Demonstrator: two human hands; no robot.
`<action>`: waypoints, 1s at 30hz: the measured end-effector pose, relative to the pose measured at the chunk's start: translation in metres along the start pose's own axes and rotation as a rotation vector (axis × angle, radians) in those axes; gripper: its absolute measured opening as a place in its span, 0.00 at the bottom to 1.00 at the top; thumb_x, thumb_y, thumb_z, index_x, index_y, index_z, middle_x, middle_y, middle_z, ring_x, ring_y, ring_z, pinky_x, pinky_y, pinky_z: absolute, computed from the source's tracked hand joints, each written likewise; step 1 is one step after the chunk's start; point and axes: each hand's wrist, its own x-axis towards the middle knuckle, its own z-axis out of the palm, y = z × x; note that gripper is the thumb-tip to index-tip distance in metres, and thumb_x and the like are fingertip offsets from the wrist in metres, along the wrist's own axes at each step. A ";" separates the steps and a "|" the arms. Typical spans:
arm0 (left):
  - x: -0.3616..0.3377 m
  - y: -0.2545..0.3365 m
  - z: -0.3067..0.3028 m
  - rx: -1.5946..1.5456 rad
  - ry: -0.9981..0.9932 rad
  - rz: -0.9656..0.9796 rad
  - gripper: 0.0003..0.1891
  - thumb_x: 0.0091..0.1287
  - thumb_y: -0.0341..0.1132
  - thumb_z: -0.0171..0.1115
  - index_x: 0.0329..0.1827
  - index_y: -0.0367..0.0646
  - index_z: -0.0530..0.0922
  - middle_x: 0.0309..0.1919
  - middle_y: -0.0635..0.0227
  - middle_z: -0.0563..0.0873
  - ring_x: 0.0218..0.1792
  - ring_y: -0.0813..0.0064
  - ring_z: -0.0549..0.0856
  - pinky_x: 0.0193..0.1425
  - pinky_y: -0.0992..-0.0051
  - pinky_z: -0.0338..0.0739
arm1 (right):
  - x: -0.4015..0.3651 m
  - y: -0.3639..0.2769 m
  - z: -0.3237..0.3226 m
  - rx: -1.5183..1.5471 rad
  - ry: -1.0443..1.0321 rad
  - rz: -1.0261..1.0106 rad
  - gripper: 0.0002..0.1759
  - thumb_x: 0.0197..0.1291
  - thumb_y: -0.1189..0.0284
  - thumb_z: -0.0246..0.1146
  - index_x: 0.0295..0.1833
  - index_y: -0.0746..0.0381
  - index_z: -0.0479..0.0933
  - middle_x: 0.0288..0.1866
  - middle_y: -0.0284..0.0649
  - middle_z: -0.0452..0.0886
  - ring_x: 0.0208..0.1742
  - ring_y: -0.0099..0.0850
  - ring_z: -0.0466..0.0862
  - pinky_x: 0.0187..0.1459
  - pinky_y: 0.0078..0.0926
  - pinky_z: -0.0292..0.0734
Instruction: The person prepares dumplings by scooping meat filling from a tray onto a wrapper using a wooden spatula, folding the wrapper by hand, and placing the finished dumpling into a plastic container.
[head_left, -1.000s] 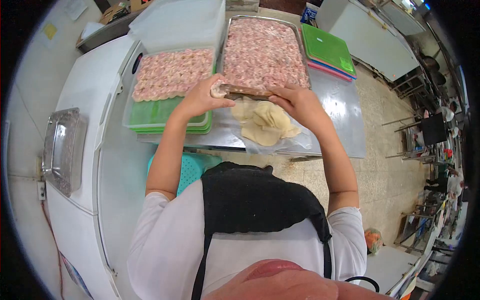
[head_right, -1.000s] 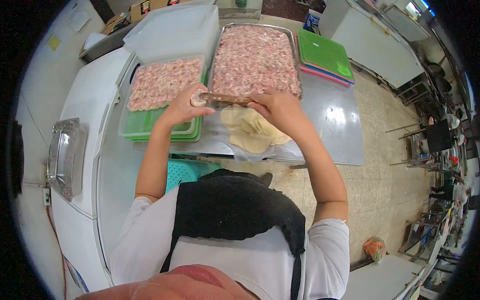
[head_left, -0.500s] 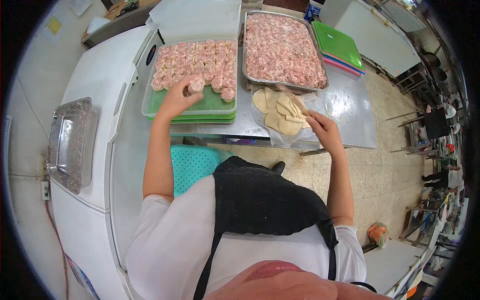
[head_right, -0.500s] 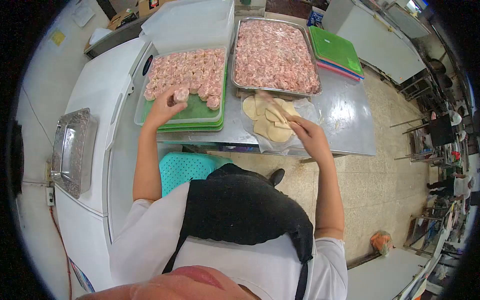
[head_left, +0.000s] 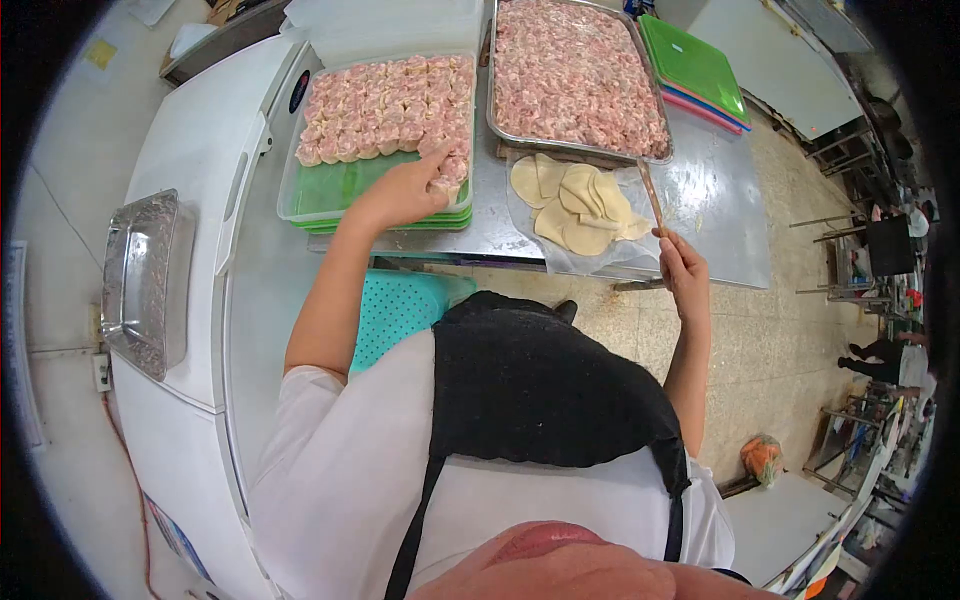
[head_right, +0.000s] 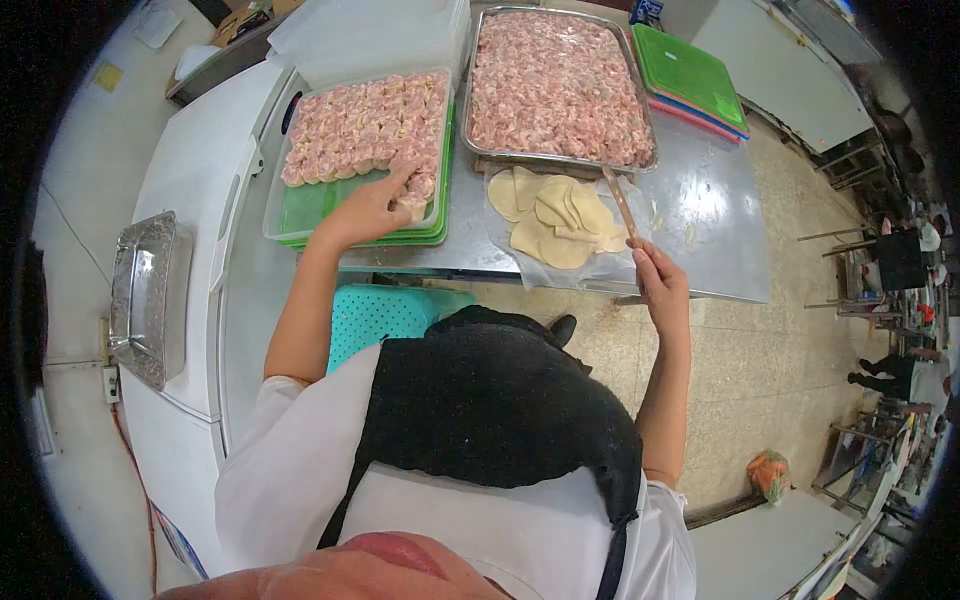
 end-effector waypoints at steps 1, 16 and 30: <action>0.001 0.002 0.003 0.004 0.000 -0.010 0.40 0.59 0.43 0.57 0.76 0.46 0.54 0.55 0.44 0.80 0.54 0.47 0.80 0.61 0.62 0.72 | 0.007 0.001 -0.001 0.022 -0.019 -0.030 0.16 0.69 0.67 0.59 0.56 0.65 0.79 0.22 0.20 0.64 0.21 0.11 0.61 0.22 0.12 0.53; -0.008 0.023 0.054 -0.223 0.460 -0.193 0.34 0.64 0.31 0.54 0.75 0.48 0.57 0.48 0.50 0.84 0.50 0.51 0.82 0.58 0.62 0.74 | 0.121 0.009 -0.068 -0.286 -0.135 -0.066 0.20 0.71 0.57 0.53 0.46 0.62 0.81 0.31 0.34 0.79 0.33 0.24 0.74 0.39 0.23 0.69; 0.131 0.163 0.160 -0.163 0.272 0.337 0.11 0.60 0.30 0.65 0.45 0.41 0.80 0.45 0.58 0.82 0.49 0.57 0.81 0.57 0.65 0.74 | 0.257 -0.047 -0.090 -1.328 -0.390 -1.036 0.11 0.55 0.67 0.59 0.25 0.60 0.80 0.25 0.43 0.82 0.29 0.42 0.84 0.31 0.42 0.78</action>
